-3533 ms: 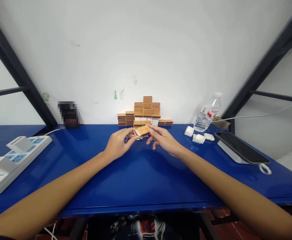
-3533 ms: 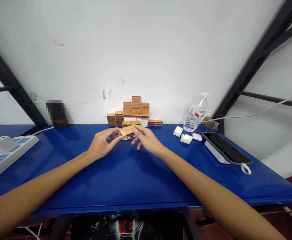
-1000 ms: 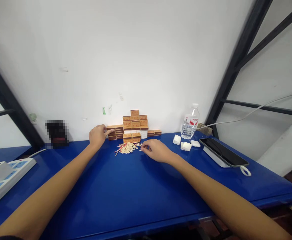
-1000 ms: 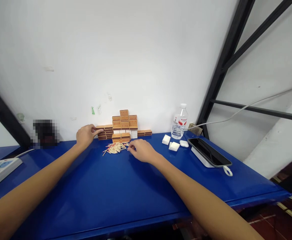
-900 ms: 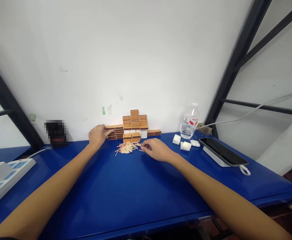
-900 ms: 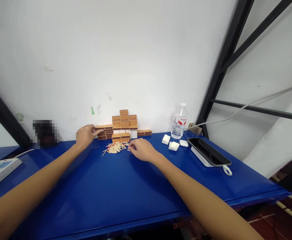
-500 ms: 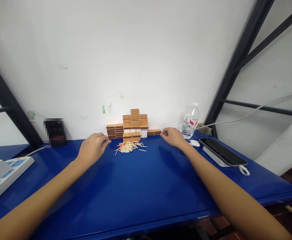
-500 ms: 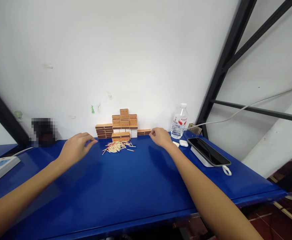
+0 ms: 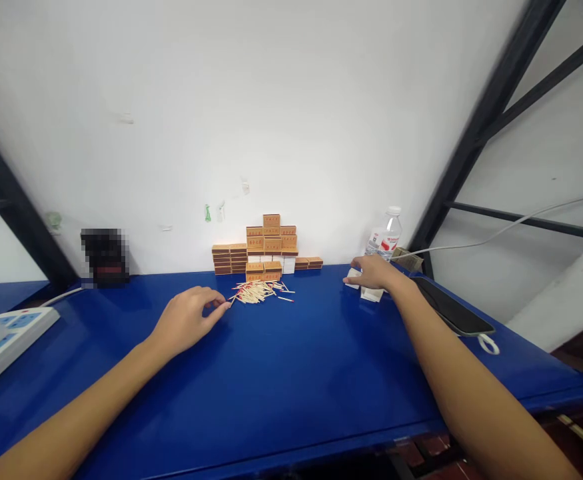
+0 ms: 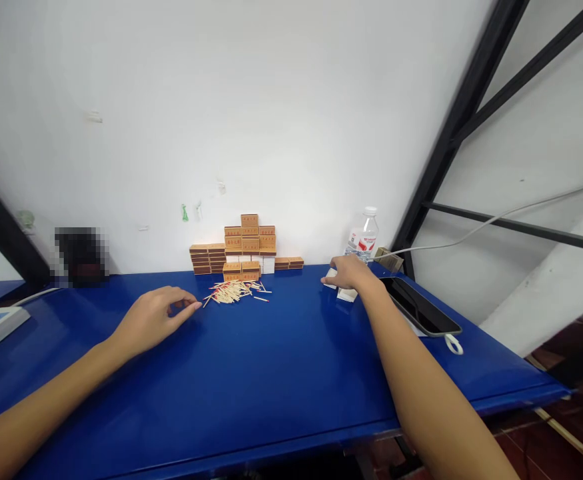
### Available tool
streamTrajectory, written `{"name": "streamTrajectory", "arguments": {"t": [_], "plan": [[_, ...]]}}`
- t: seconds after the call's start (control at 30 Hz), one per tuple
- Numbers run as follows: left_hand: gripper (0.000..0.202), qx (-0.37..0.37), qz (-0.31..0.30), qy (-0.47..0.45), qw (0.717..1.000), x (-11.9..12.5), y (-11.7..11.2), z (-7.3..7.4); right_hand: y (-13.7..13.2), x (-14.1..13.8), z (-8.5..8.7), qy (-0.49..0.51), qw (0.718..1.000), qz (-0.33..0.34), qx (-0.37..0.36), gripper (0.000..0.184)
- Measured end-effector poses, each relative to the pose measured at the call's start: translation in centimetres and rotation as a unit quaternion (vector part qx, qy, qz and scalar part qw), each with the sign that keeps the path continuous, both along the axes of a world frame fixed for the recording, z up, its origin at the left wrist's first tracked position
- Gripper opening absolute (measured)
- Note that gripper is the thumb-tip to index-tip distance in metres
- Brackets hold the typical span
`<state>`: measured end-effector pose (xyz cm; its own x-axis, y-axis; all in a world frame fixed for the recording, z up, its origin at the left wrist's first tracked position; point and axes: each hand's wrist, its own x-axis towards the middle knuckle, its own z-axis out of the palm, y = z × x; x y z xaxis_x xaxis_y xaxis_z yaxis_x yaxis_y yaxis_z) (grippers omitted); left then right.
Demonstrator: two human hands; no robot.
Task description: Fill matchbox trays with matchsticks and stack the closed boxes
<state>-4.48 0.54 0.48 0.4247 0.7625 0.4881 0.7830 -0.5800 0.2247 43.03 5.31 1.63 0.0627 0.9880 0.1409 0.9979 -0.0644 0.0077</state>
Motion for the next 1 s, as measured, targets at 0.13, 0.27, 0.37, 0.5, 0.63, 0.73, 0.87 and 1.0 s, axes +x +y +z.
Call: {"name": "streamTrajectory", "arguments": {"t": [0.13,0.27,0.37,0.5,0.63,0.73,0.87,1.0], "plan": [[0.032,-0.009,-0.015,-0.017,1.0,0.5,-0.5,-0.2,0.1,0.2,-0.1,0.016,1.0,0.004,-0.02,0.047],[0.031,-0.014,-0.018,-0.021,1.0,0.6,-0.4,-0.6,-0.8,-1.1,1.3,0.044,0.997,0.026,0.053,0.048],[0.028,-0.018,-0.027,-0.021,0.999,0.7,-0.5,-0.9,-2.4,-4.8,2.5,0.105,0.986,0.059,0.113,0.058],[0.028,-0.014,-0.047,-0.023,0.999,1.5,-1.3,-1.2,-5.3,-12.9,2.0,0.15,0.975,0.145,0.074,0.045],[0.039,-0.01,-0.082,-0.006,0.997,2.8,-2.7,-1.3,-7.3,-19.2,0.1,0.12,0.975,0.186,0.025,0.049],[0.049,-0.011,-0.11,0.016,0.994,3.6,-3.3,-1.4,-7.2,-19.8,-0.4,0.142,0.973,0.179,0.028,0.044],[0.044,-0.022,-0.125,0.02,0.992,4.1,-3.2,-2.0,-5.0,-16.8,-0.7,0.167,0.964,0.201,0.044,0.018],[0.045,-0.025,-0.129,0.012,0.991,4.4,-2.8,-2.2,-2.5,-14.9,-2.2,0.205,0.944,0.257,0.027,0.018]]}}
